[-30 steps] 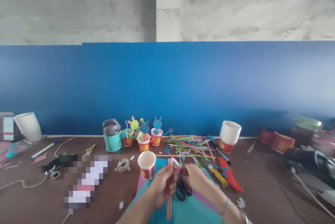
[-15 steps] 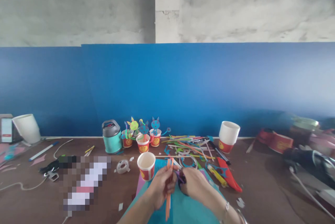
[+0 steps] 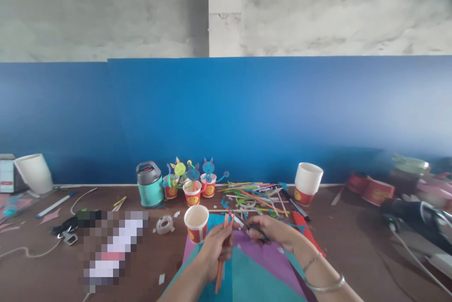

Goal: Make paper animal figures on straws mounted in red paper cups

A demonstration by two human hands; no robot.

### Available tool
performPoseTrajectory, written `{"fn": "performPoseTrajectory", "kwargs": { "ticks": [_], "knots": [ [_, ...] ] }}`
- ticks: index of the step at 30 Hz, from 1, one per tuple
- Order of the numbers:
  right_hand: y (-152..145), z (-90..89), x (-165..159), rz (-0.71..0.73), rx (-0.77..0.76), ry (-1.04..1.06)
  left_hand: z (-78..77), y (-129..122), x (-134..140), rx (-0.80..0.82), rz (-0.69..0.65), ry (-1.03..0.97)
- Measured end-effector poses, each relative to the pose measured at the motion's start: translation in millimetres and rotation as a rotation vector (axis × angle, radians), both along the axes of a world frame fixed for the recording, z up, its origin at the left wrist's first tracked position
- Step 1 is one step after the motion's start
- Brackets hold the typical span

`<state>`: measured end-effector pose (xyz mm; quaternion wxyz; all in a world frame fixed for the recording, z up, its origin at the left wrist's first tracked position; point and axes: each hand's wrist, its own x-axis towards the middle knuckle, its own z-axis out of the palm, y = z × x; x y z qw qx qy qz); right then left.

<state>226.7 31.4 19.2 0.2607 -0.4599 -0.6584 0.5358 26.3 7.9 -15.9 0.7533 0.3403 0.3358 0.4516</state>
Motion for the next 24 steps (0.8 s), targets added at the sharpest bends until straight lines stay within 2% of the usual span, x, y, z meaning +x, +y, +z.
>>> {"fn": "performPoseTrajectory", "kwargs": {
  "ticks": [7, 15, 24],
  "knots": [
    [2.9, 1.5, 5.6, 0.116, -0.101, 0.030, 4.0, -1.9, 0.4, -0.004, -0.004, 0.027],
    [5.6, -1.4, 5.1, 0.099, -0.117, 0.005, 1.8, -0.5, -0.3, -0.005, -0.018, 0.046],
    [6.0, -1.2, 7.0, 0.102, -0.114, -0.008, 6.6, -1.1, -0.6, -0.023, -0.008, 0.044]
  ]
}}
